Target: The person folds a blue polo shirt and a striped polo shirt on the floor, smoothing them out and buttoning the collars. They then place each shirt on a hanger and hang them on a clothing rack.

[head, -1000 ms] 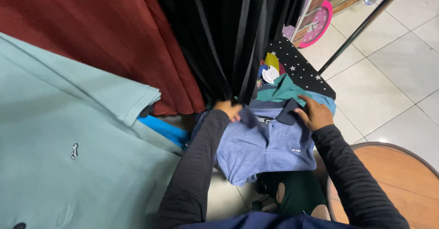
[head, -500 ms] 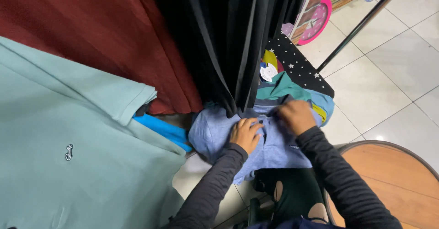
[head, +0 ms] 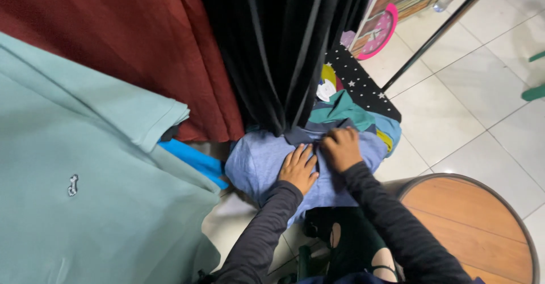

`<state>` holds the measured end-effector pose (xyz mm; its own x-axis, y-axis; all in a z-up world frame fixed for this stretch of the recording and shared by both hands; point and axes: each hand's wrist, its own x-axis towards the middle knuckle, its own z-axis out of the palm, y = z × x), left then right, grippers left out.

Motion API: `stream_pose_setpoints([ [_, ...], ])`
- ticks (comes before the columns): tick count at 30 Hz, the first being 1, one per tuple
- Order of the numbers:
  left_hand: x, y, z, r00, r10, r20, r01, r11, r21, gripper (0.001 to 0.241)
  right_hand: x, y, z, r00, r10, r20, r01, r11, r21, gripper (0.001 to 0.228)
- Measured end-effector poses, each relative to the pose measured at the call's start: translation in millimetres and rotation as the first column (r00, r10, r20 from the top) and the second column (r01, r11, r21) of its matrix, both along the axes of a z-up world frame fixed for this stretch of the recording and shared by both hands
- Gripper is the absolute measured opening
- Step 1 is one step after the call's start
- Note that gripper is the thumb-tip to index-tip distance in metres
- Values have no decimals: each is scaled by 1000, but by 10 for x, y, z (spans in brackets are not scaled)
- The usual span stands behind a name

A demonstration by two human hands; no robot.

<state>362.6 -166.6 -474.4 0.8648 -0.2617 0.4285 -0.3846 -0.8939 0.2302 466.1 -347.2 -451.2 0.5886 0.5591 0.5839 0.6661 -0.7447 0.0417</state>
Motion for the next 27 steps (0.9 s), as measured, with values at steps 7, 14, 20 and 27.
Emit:
stream_pose_setpoints([
  [7, 408, 787, -359, 922, -32, 386, 118, 973, -199, 28, 107, -284, -7, 995, 78, -63, -62, 973, 222, 15],
  [14, 940, 1336, 17, 618, 472, -628, -561, 825, 68, 36, 479, -1677, -747, 814, -320, -484, 367, 930, 2, 31],
  [20, 1176, 1401, -34, 463, 500, -732, -533, 817, 221, 46, 507, -1829, -441, 571, -111, -813, 404, 901, 161, 31],
  [27, 890, 1471, 152, 815, 300, -496, -471, 841, -266, 37, 626, -1674, 555, 506, 410, -759, 349, 708, 614, 27],
])
